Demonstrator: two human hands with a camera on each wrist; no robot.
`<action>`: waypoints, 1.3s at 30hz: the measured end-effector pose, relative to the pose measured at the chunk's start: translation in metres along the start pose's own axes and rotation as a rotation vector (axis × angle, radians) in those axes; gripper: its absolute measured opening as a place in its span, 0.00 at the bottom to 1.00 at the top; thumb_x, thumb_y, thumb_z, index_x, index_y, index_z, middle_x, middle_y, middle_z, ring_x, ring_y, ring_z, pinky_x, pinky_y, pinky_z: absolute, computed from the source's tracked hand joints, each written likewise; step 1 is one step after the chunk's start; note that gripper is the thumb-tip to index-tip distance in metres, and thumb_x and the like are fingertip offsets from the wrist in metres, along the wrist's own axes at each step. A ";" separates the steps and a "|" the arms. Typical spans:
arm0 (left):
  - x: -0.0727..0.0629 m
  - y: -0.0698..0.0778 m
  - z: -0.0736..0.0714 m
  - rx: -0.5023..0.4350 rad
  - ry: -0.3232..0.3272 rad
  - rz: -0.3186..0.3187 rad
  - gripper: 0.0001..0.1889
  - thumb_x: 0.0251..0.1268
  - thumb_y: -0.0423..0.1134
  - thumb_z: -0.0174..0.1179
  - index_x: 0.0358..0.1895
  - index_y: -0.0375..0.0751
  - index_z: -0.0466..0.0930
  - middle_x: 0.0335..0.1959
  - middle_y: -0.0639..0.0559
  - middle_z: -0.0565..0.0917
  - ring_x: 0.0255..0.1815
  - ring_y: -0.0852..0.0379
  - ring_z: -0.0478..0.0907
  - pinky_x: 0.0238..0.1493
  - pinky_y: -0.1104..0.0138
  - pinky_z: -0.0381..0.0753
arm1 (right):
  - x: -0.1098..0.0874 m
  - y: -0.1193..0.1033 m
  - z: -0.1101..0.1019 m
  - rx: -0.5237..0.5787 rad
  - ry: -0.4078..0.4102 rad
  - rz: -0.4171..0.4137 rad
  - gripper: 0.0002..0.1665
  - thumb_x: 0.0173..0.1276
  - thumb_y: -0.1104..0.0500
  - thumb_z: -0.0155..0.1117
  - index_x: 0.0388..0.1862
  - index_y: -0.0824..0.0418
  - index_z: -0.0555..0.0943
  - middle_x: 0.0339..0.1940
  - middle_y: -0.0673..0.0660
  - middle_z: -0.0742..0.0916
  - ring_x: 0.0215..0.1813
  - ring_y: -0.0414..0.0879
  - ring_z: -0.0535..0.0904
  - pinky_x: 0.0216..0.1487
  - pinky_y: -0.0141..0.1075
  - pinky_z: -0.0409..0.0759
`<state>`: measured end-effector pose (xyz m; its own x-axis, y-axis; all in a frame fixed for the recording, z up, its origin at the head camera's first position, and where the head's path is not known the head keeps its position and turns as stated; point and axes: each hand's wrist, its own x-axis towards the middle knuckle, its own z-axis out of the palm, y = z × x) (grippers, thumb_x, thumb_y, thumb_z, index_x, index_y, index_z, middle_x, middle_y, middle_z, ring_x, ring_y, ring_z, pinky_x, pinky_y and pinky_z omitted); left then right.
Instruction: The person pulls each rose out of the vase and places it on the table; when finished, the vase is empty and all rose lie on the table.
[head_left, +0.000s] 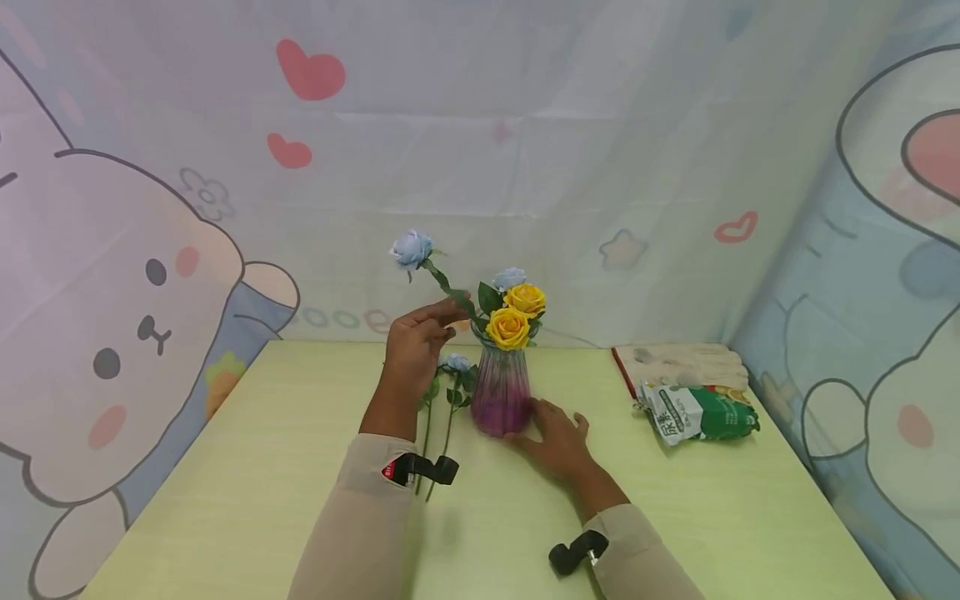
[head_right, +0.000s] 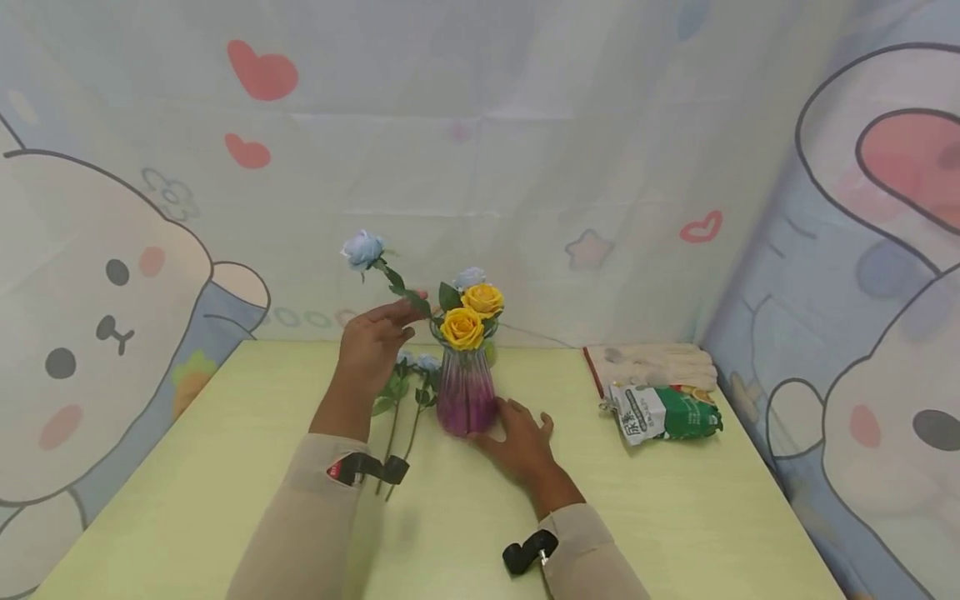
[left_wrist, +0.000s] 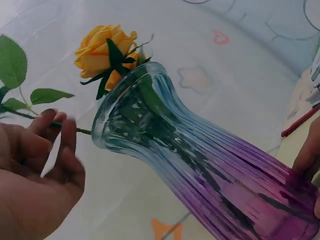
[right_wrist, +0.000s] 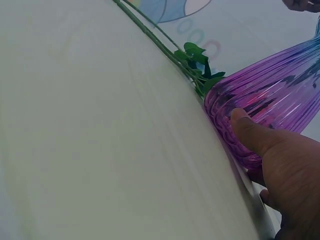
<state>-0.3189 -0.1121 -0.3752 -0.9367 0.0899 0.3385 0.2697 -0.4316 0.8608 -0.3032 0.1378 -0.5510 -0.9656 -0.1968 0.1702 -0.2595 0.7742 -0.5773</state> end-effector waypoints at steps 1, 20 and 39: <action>0.001 -0.002 0.001 0.063 0.021 0.026 0.21 0.81 0.22 0.49 0.50 0.41 0.94 0.54 0.61 0.92 0.59 0.62 0.87 0.61 0.67 0.80 | 0.000 0.000 0.000 0.001 0.003 -0.001 0.52 0.74 0.27 0.67 0.85 0.58 0.70 0.83 0.60 0.78 0.86 0.60 0.69 0.83 0.75 0.46; 0.006 -0.015 0.019 0.038 0.251 0.270 0.09 0.71 0.18 0.67 0.50 0.16 0.88 0.44 0.55 0.95 0.47 0.57 0.95 0.65 0.61 0.89 | -0.001 -0.002 0.000 0.013 -0.009 0.015 0.52 0.75 0.28 0.67 0.86 0.57 0.69 0.83 0.59 0.78 0.87 0.60 0.68 0.84 0.74 0.44; -0.002 -0.006 -0.004 -0.200 0.549 0.226 0.08 0.74 0.24 0.68 0.44 0.38 0.95 0.43 0.50 0.93 0.50 0.54 0.94 0.79 0.57 0.77 | 0.000 0.002 0.000 0.002 0.002 -0.002 0.53 0.75 0.27 0.66 0.85 0.57 0.70 0.83 0.58 0.78 0.86 0.59 0.69 0.83 0.75 0.45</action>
<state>-0.3194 -0.1130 -0.3831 -0.8537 -0.4749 0.2137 0.4776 -0.5505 0.6847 -0.3034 0.1393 -0.5515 -0.9651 -0.1969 0.1726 -0.2611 0.7728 -0.5784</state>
